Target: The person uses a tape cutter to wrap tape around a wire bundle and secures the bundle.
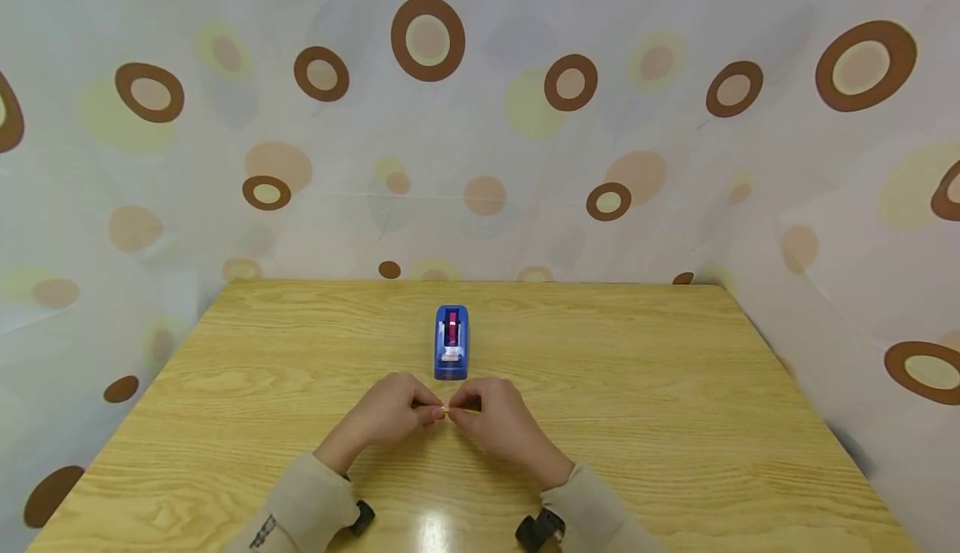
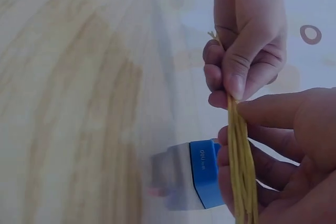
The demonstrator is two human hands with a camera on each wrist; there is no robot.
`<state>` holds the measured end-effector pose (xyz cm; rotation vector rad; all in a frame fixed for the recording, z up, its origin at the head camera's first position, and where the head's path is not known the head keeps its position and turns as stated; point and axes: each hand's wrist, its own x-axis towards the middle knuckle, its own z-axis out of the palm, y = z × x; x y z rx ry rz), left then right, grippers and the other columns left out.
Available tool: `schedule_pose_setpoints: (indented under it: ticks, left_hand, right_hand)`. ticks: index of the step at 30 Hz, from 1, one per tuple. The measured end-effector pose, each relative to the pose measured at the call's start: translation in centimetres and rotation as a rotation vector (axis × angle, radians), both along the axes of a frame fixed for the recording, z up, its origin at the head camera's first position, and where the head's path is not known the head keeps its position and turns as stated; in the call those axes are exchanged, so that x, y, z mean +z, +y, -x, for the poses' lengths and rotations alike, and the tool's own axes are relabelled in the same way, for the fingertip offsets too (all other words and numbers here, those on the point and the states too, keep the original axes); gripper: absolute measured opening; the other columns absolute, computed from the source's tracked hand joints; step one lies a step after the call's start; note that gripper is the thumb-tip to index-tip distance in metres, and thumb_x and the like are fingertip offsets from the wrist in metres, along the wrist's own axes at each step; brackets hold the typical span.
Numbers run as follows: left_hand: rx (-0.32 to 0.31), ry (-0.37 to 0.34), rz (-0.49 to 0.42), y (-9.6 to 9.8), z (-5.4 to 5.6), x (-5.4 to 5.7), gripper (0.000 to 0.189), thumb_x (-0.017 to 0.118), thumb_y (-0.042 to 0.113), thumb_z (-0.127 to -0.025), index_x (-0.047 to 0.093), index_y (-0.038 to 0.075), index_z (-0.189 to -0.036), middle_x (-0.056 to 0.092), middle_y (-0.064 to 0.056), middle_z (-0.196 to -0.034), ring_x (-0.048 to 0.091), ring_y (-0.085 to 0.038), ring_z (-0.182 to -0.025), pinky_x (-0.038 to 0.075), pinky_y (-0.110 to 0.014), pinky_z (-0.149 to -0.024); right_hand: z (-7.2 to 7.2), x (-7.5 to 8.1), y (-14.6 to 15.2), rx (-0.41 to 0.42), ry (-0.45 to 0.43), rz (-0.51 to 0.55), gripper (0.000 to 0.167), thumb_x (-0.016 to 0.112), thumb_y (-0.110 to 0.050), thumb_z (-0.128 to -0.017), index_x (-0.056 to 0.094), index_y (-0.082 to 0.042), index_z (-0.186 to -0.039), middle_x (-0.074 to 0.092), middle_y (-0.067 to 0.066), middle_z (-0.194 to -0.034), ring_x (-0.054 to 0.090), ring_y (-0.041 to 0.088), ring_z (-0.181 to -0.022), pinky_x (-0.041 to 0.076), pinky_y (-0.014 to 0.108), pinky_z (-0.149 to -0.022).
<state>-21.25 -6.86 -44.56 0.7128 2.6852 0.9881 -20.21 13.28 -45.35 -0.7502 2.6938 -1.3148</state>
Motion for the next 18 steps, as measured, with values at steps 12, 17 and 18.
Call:
schedule_pose_setpoints:
  ticks: [12, 17, 18]
  left_hand:
    - [0.029, 0.026, 0.008, 0.00, 0.11, -0.11, 0.011, 0.072, 0.018, -0.092, 0.082, 0.016, -0.090, 0.065, 0.016, -0.070, 0.053, -0.006, -0.067, 0.045, -0.025, -0.060]
    - [0.023, 0.030, -0.008, -0.01, 0.00, -0.07, 0.010, 0.072, 0.015, -0.091, 0.082, 0.014, -0.091, 0.067, 0.014, -0.073, 0.054, -0.006, -0.068, 0.046, -0.025, -0.060]
    - [0.020, 0.029, -0.009, -0.02, -0.03, -0.08, 0.010, 0.072, 0.015, -0.091, 0.082, 0.014, -0.091, 0.068, 0.014, -0.074, 0.054, -0.006, -0.068, 0.046, -0.025, -0.060]
  right_hand:
    - [0.58, 0.84, 0.31, 0.043, -0.082, -0.098, 0.013, 0.063, -0.012, -0.097, 0.074, -0.007, -0.090, 0.066, -0.006, -0.082, 0.058, 0.010, -0.073, 0.050, 0.028, -0.066]
    - [0.54, 0.53, 0.27, 0.030, -0.042, -0.079, 0.011, 0.066, -0.011, -0.095, 0.074, -0.008, -0.088, 0.067, -0.007, -0.081, 0.059, 0.008, -0.072, 0.050, 0.027, -0.065]
    - [0.51, 0.49, 0.24, 0.025, -0.037, -0.074, 0.010, 0.067, -0.011, -0.095, 0.074, -0.008, -0.088, 0.067, -0.007, -0.081, 0.059, 0.008, -0.072, 0.051, 0.027, -0.065]
